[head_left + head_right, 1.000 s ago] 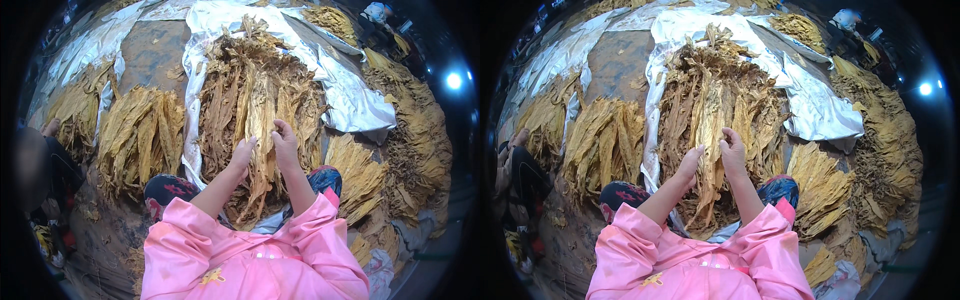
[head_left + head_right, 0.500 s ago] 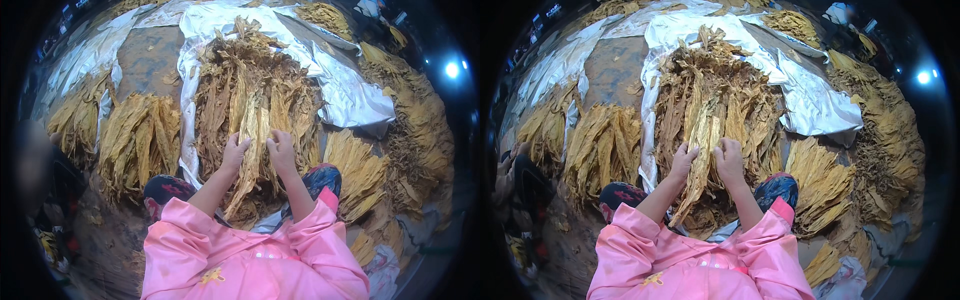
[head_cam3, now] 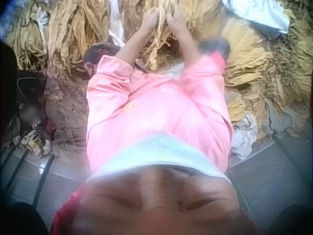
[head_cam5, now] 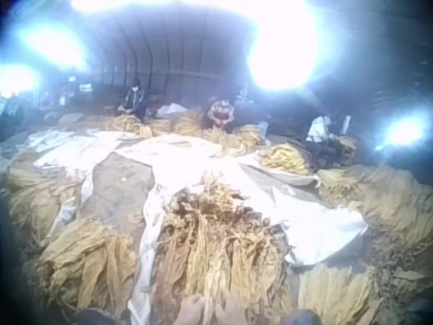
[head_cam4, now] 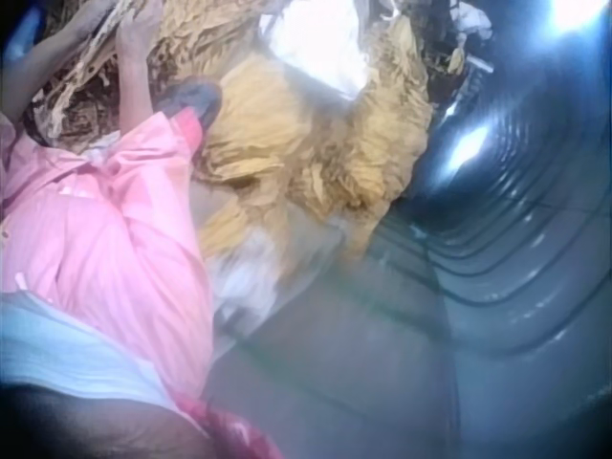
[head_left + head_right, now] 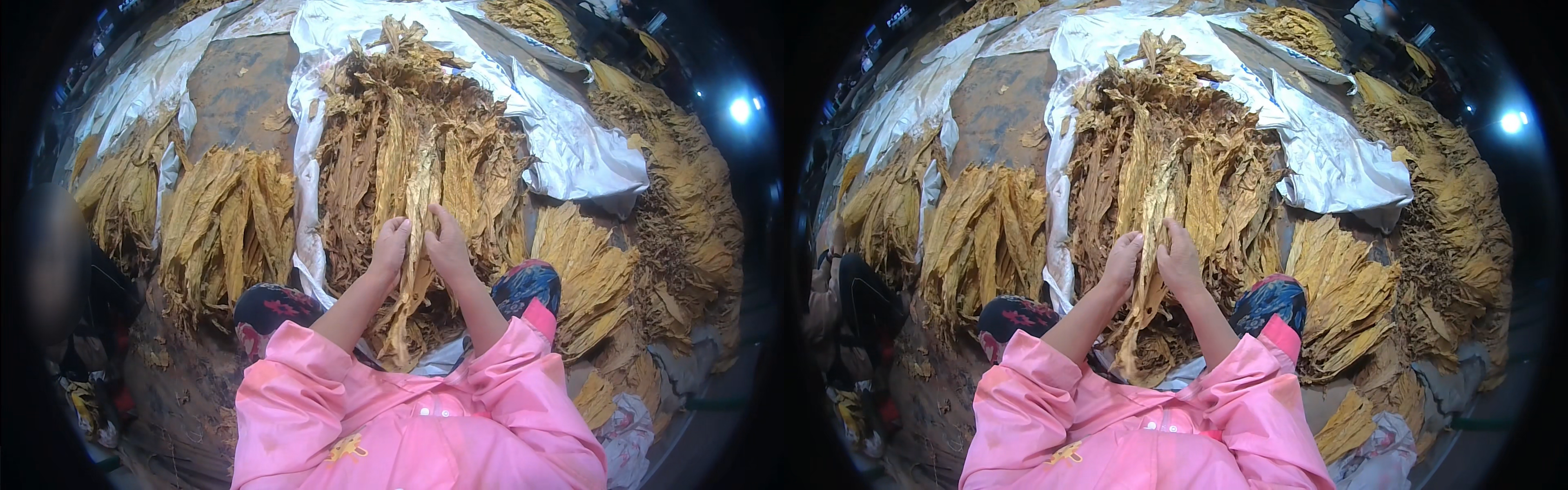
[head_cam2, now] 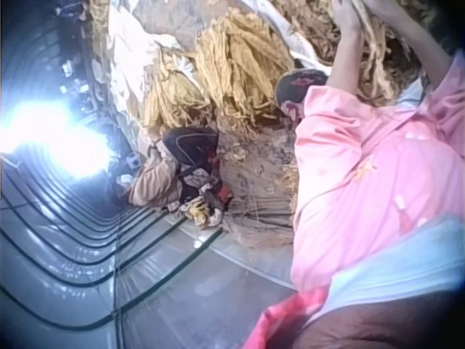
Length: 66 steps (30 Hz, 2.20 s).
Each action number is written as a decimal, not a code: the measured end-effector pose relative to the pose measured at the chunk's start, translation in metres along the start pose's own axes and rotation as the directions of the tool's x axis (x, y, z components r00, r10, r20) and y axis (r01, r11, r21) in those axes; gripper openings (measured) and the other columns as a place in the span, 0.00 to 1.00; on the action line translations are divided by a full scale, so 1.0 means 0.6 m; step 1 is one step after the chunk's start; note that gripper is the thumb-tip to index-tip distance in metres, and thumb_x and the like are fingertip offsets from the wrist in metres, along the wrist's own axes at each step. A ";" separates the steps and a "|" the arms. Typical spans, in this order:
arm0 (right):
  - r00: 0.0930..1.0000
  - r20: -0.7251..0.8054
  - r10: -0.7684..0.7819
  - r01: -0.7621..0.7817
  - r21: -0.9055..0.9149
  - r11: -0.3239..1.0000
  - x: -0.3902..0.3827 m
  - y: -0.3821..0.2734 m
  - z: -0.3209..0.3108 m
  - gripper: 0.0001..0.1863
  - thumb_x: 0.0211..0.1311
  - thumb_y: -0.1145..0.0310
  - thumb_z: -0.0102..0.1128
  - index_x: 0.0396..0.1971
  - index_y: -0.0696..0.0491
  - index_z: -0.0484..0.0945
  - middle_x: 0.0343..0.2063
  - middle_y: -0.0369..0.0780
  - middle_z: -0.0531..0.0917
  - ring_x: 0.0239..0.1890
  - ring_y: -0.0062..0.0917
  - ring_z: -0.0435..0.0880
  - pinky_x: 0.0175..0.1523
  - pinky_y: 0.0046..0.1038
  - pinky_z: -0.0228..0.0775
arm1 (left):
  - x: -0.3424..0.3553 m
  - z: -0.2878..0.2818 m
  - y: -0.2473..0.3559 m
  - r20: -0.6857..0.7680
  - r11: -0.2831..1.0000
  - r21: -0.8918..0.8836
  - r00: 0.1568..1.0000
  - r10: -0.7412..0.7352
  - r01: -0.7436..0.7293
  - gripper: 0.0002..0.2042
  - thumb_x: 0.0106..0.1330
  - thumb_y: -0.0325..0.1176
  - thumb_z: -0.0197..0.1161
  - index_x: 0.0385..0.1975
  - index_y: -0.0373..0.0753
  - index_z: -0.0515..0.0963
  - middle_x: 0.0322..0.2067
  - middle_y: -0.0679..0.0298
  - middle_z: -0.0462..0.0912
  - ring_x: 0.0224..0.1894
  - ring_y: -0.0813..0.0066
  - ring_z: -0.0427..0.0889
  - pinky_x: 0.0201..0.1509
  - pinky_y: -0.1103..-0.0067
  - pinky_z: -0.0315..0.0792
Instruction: The person sits on the floor and processes dried leaves by hand. They pick up individual leaves, strip off parts, and place them into a pile. Other workers are visible in the background doing similar tasks.
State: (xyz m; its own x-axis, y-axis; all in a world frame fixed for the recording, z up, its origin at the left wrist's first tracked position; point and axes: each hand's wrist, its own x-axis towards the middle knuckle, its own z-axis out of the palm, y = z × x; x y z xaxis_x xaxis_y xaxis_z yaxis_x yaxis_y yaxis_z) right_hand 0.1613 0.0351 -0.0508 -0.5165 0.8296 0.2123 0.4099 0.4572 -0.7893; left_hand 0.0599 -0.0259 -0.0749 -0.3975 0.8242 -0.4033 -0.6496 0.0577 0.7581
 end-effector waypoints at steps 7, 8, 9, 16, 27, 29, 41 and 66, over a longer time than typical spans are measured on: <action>0.925 0.128 0.358 -0.379 0.244 0.892 -0.004 0.033 0.017 0.16 0.53 0.67 0.54 0.40 0.60 0.71 0.38 0.45 0.76 0.40 0.29 0.74 0.45 0.25 0.64 | 0.005 0.000 -0.009 0.034 0.998 -0.018 0.998 -0.055 0.056 0.07 0.63 0.31 0.49 0.35 0.34 0.69 0.26 0.66 0.74 0.25 0.81 0.72 0.30 0.85 0.69; 0.904 0.152 0.399 -0.425 0.243 0.872 -0.006 0.030 0.018 0.15 0.54 0.67 0.55 0.38 0.60 0.72 0.35 0.43 0.77 0.37 0.26 0.75 0.42 0.24 0.66 | 0.008 -0.002 -0.013 0.013 0.998 -0.028 0.998 -0.060 0.060 0.05 0.63 0.30 0.49 0.32 0.35 0.69 0.24 0.65 0.74 0.23 0.81 0.73 0.28 0.85 0.70; 0.870 0.199 0.451 -0.493 0.360 0.792 -0.008 0.027 0.016 0.13 0.54 0.67 0.55 0.36 0.59 0.72 0.32 0.40 0.76 0.33 0.23 0.74 0.38 0.22 0.65 | 0.011 -0.005 -0.016 0.013 0.999 -0.014 0.999 -0.053 0.053 0.05 0.63 0.30 0.49 0.32 0.35 0.69 0.24 0.65 0.74 0.22 0.81 0.73 0.27 0.85 0.70; 0.820 0.293 0.492 -0.554 0.623 0.553 -0.011 0.036 0.004 0.04 0.52 0.71 0.56 0.24 0.55 0.73 0.20 0.30 0.72 0.22 0.12 0.68 0.27 0.14 0.58 | 0.021 -0.019 -0.035 0.016 0.998 0.064 1.000 0.003 -0.004 0.05 0.62 0.30 0.50 0.30 0.36 0.69 0.25 0.66 0.74 0.24 0.81 0.73 0.29 0.85 0.70; 0.979 -0.088 0.186 -0.156 0.269 0.950 -0.001 0.042 -0.050 0.05 0.45 0.76 0.57 0.18 0.59 0.71 0.25 0.35 0.68 0.26 0.18 0.68 0.32 0.19 0.61 | 0.016 0.001 -0.011 0.042 0.998 -0.059 0.999 -0.026 0.028 0.05 0.62 0.32 0.51 0.30 0.37 0.69 0.27 0.66 0.74 0.27 0.81 0.73 0.34 0.84 0.69; 0.954 -0.012 0.300 -0.267 0.424 0.866 -0.001 0.033 -0.045 0.05 0.45 0.76 0.57 0.18 0.59 0.71 0.25 0.36 0.68 0.26 0.19 0.68 0.32 0.19 0.61 | 0.020 -0.001 -0.014 0.048 0.998 -0.042 0.998 -0.036 0.038 0.06 0.63 0.33 0.50 0.31 0.37 0.69 0.28 0.65 0.74 0.26 0.79 0.74 0.33 0.83 0.71; 0.999 -0.014 0.041 -0.040 0.114 0.993 0.007 0.018 -0.075 0.04 0.46 0.76 0.54 0.19 0.60 0.70 0.26 0.40 0.70 0.29 0.25 0.72 0.35 0.22 0.64 | 0.002 0.007 0.027 0.143 0.998 -0.031 0.988 -0.054 0.059 0.10 0.61 0.31 0.53 0.39 0.33 0.68 0.30 0.61 0.77 0.29 0.77 0.77 0.31 0.81 0.74; 0.900 0.311 0.305 -0.397 0.873 0.284 0.013 0.000 -0.080 0.09 0.58 0.75 0.48 0.38 0.56 0.73 0.29 0.35 0.78 0.29 0.18 0.77 0.32 0.19 0.72 | -0.007 0.011 0.086 0.078 0.848 0.438 0.952 0.296 -0.300 0.36 0.54 0.48 0.60 0.54 0.25 0.55 0.52 0.49 0.63 0.53 0.62 0.64 0.56 0.71 0.58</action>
State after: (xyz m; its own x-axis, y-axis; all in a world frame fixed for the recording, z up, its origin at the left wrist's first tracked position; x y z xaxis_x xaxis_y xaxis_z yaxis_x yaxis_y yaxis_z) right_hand 0.1932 0.0571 -0.0215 -0.5735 0.7867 -0.2285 -0.3344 -0.4795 -0.8113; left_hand 0.0325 -0.0224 -0.0308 -0.5204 0.8455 -0.1194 -0.1479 0.0485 0.9878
